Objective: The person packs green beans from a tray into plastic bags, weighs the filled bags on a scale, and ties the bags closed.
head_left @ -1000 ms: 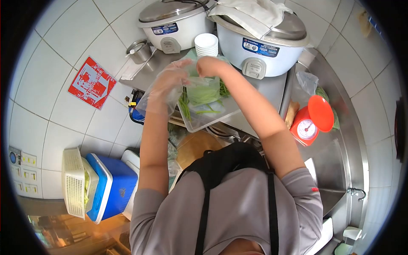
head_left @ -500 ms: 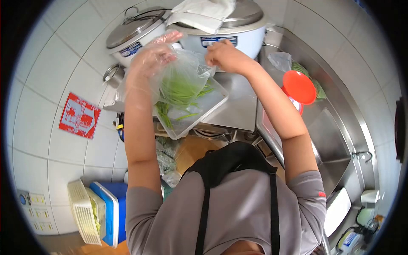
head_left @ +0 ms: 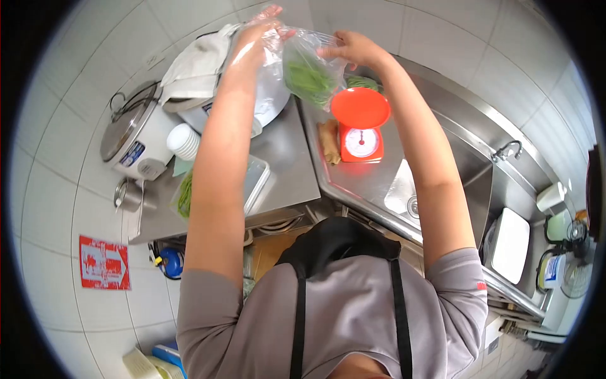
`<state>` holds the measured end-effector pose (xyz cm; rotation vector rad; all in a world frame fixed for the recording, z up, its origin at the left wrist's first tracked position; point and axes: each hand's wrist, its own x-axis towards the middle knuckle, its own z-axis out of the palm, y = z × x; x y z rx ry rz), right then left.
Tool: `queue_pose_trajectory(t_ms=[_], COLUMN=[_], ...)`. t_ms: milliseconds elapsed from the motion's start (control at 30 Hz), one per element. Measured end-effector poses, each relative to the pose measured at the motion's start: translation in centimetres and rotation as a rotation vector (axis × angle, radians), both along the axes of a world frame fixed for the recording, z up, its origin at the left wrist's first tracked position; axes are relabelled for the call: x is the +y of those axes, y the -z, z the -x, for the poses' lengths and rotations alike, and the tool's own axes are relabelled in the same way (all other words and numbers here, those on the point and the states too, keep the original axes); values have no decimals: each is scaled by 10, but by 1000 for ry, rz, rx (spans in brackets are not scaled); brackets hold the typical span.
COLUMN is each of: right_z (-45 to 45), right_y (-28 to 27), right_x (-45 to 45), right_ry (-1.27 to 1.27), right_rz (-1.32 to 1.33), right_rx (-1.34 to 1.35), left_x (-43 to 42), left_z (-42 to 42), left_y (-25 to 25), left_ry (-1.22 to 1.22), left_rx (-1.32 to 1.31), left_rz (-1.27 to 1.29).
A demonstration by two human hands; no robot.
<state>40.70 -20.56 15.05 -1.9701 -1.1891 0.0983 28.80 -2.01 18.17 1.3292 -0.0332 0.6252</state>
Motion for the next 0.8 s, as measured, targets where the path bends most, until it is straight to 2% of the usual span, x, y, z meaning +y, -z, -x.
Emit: queue_pose_trajectory(t_ms=[33,133,167,267,433,567,667,800], right_z=[-13,-46,-62,-61,-55,-40,-38,-41], right_y=[0,20,37,57,86,103,123,145], right_x=[-6,-13,-11,-31,-63,-73,-69,-65], right_ry=[19,287,319,344,211,136,88,18], right_rz=[131,-20,-132,-169,-58,42,94,139], right_rx=[-112,-103,-155,-361,-206,-40,-73,0], left_x=[-9,-32,-36,-37,-61,-73,-87,-78], left_z=[-18,-49,-55,-71,-48,-29,-14,-8], left_y=[6,21,32,70,115,141,150,180], left_ry=[25,34,39,23,45,32,-2,-46], left_rx=[-46,-85,-98,-57,108,109,174,284], left_rz=[49,124,125,25,30,40,-72,-82])
